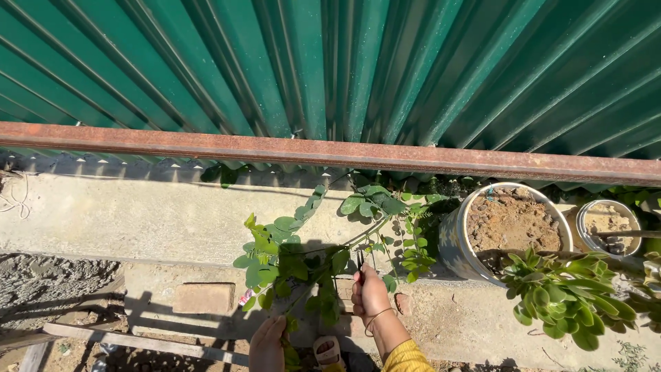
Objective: Pruning various garden and potted plants using small handheld shears.
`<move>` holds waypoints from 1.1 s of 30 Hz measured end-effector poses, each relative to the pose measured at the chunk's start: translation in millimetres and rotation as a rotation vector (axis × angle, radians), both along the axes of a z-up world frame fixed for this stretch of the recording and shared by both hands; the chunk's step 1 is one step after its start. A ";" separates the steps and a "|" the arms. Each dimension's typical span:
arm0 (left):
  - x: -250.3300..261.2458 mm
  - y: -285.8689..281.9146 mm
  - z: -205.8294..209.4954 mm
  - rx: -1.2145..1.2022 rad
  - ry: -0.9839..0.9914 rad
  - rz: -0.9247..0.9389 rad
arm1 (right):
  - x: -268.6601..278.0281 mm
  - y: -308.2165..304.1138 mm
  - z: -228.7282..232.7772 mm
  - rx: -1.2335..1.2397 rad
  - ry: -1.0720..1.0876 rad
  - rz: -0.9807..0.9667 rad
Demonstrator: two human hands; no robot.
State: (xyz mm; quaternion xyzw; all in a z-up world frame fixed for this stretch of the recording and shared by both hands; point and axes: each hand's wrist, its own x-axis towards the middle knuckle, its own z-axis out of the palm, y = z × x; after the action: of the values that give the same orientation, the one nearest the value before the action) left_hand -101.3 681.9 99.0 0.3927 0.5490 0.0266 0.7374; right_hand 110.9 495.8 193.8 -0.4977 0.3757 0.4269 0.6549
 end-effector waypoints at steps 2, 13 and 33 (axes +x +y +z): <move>1.1 0.2 5.1 0.020 0.004 -0.026 | 12.5 4.8 -6.9 0.002 -0.068 0.035; 4.6 4.9 14.4 0.013 -0.017 0.027 | 21.9 4.3 -6.3 0.046 -0.111 0.009; -27.4 37.4 -19.4 0.062 0.054 -0.048 | 21.3 11.1 -22.7 -0.028 -0.238 -0.004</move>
State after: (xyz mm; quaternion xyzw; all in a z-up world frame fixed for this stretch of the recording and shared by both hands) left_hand -128.8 719.3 79.6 0.4290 0.5578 0.0153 0.7103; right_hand 132.2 506.9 171.2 -0.5531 0.3021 0.3584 0.6887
